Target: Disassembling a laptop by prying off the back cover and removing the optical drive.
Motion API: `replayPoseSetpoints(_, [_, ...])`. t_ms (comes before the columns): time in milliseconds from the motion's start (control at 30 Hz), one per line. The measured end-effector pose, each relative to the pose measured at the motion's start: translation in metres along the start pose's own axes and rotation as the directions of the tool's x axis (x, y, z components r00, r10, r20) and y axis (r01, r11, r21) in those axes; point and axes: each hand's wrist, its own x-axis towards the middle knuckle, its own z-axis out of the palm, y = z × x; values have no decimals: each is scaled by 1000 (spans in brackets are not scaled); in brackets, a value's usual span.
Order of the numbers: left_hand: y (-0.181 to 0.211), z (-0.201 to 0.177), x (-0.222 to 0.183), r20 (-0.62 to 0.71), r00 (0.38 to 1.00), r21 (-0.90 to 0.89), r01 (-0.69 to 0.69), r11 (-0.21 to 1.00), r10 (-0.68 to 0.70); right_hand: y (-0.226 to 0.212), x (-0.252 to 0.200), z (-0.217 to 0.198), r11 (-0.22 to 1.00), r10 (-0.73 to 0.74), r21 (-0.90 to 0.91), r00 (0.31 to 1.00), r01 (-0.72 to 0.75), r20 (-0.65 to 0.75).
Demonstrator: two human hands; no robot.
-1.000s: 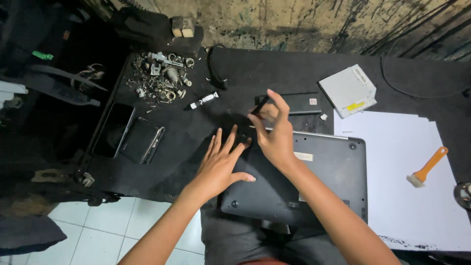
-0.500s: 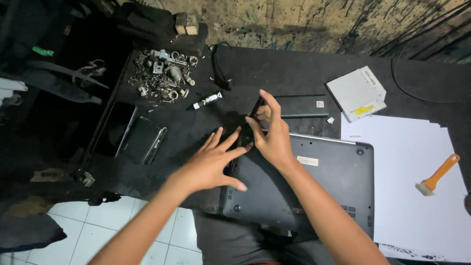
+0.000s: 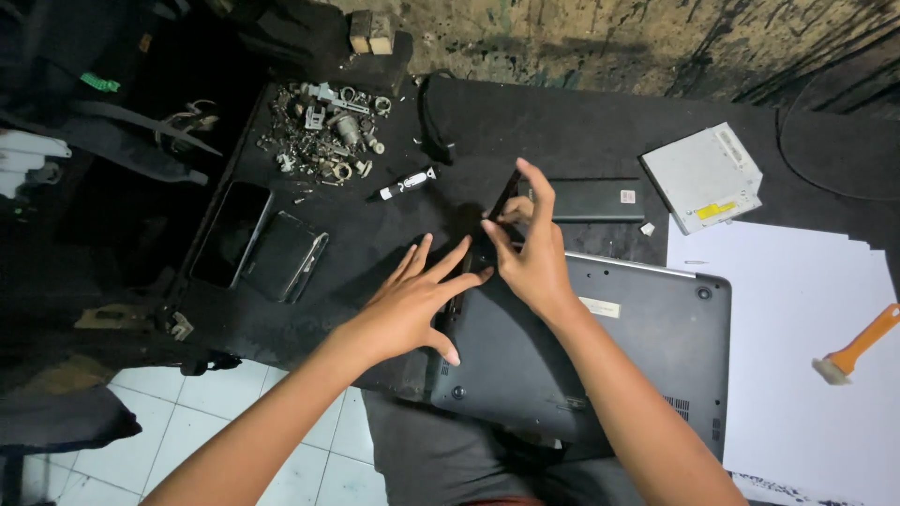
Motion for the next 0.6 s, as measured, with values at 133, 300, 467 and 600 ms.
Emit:
replayPoseSetpoints(133, [0,1,3,19,1000,27,4,1000,-4,0,2,-1,999,10,46,1000,-9,-8])
replayPoseSetpoints(300, [0,-1,2,37,999,17,11,1000,-12,4,0,0,994,15,104,999,-18,31])
replayPoseSetpoints(467, [2,-4,1,33,999,-14,13,1000,-12,-1,-2,-5,993,20,114,999,-24,37])
replayPoseSetpoints(600, [4,-5,-1,19,1000,6,12,1000,-12,3,0,0,998,-19,55,1000,19,3])
